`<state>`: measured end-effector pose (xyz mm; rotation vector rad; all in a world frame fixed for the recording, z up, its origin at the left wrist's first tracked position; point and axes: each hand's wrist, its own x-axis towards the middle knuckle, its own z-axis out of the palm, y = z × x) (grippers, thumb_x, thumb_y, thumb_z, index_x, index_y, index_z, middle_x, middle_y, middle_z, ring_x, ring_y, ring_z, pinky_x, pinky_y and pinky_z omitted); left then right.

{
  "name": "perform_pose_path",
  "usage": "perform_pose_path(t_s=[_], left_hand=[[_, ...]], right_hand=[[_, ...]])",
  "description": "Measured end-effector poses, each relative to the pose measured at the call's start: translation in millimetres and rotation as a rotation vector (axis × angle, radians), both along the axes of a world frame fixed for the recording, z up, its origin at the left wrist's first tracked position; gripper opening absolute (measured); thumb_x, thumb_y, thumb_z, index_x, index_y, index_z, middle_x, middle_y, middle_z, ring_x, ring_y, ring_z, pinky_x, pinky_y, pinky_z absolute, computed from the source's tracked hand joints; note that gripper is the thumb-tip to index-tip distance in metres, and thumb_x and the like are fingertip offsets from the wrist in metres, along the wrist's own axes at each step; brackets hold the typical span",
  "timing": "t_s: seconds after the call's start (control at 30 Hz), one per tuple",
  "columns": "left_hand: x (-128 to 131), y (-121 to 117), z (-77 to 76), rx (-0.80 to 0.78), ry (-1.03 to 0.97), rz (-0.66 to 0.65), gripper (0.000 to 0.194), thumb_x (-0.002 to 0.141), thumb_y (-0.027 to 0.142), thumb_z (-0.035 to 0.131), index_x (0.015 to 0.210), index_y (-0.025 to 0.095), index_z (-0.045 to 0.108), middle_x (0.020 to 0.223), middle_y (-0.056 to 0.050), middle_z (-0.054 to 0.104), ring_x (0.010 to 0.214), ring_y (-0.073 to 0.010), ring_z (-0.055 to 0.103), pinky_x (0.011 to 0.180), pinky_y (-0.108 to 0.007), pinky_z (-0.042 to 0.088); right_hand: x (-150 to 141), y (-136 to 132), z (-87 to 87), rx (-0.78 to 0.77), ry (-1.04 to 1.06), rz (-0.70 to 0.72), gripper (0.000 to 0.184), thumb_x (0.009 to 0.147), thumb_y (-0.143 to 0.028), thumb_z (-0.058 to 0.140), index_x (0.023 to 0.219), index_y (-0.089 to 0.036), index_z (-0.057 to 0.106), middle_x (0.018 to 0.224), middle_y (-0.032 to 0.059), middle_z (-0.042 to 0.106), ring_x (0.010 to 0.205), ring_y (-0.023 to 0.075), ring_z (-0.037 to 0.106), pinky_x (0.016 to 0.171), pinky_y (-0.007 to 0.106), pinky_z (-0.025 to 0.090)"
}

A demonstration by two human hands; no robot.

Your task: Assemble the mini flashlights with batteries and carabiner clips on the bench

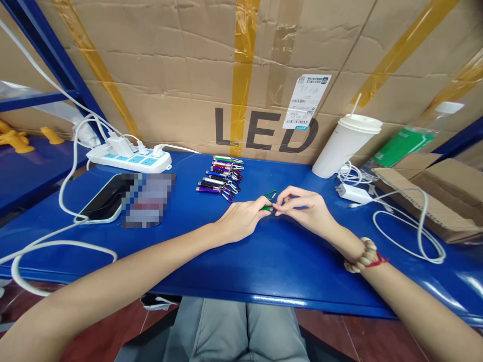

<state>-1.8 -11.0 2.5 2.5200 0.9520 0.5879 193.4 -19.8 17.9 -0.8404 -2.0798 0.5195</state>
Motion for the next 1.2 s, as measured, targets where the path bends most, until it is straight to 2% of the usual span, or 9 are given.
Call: perform_pose_path(t_s=[0.23, 0.47, 0.7, 0.8, 1.07, 1.2], left_hand=[[-2.0, -0.4, -2.1, -0.035, 0.017, -0.057, 0.015, 0.092, 0.028, 0.034, 0.102, 0.021, 0.042, 0.092, -0.003, 0.065, 0.077, -0.0194, 0.064, 0.062, -0.026, 0.045], [-1.2, -0.4, -2.5, -0.003, -0.018, -0.041, 0.012, 0.090, 0.023, 0.035, 0.099, 0.020, 0.043, 0.086, -0.002, 0.065, 0.076, -0.0185, 0.064, 0.063, -0.026, 0.045], [0.4, -0.6, -4.2, 0.048, -0.140, -0.055, 0.004, 0.089, 0.023, 0.040, 0.090, 0.021, 0.043, 0.100, -0.004, 0.064, 0.089, -0.0185, 0.063, 0.071, -0.026, 0.047], [1.8, 0.1, -5.5, 0.028, -0.192, -0.039, 0.004, 0.089, 0.024, 0.041, 0.089, 0.020, 0.043, 0.100, -0.004, 0.064, 0.088, -0.0180, 0.063, 0.071, -0.026, 0.047], [5.0, 1.8, -3.6, -0.034, -0.226, 0.059, 0.018, 0.089, 0.023, 0.042, 0.106, 0.021, 0.045, 0.099, -0.003, 0.065, 0.090, -0.0172, 0.063, 0.076, -0.028, 0.047], [4.3, 2.3, -3.8, 0.021, -0.235, 0.049, 0.019, 0.090, 0.023, 0.041, 0.106, 0.023, 0.050, 0.104, -0.001, 0.064, 0.093, -0.0160, 0.061, 0.079, -0.026, 0.046]], right_hand=[[-2.7, -2.0, -3.3, 0.047, -0.008, 0.018, 0.019, 0.077, -0.032, 0.062, 0.064, -0.021, 0.070, 0.069, 0.0032, 0.060, 0.060, 0.0116, 0.056, 0.056, 0.027, 0.048], [-6.0, -3.7, -4.8, 0.064, 0.013, -0.042, 0.016, 0.074, -0.026, 0.065, 0.061, -0.018, 0.068, 0.066, 0.0024, 0.057, 0.058, 0.0104, 0.052, 0.051, 0.024, 0.042], [-12.3, -5.3, -8.3, 0.042, 0.069, -0.115, 0.028, 0.072, -0.030, 0.067, 0.051, -0.016, 0.055, 0.064, 0.0018, 0.054, 0.055, 0.0092, 0.048, 0.043, 0.021, 0.036], [-14.4, -4.1, -9.7, -0.005, 0.074, -0.169, 0.027, 0.072, -0.032, 0.066, 0.054, -0.016, 0.054, 0.066, 0.0021, 0.055, 0.057, 0.0099, 0.050, 0.044, 0.021, 0.036], [-16.3, 0.1, -10.7, -0.050, 0.081, -0.248, 0.025, 0.073, -0.034, 0.065, 0.057, -0.016, 0.059, 0.064, 0.0025, 0.059, 0.057, 0.0102, 0.052, 0.046, 0.021, 0.036], [-16.5, 1.9, -13.7, -0.080, 0.074, -0.231, 0.028, 0.076, -0.036, 0.061, 0.056, -0.016, 0.058, 0.062, 0.0017, 0.058, 0.057, 0.0102, 0.051, 0.051, 0.023, 0.039]])
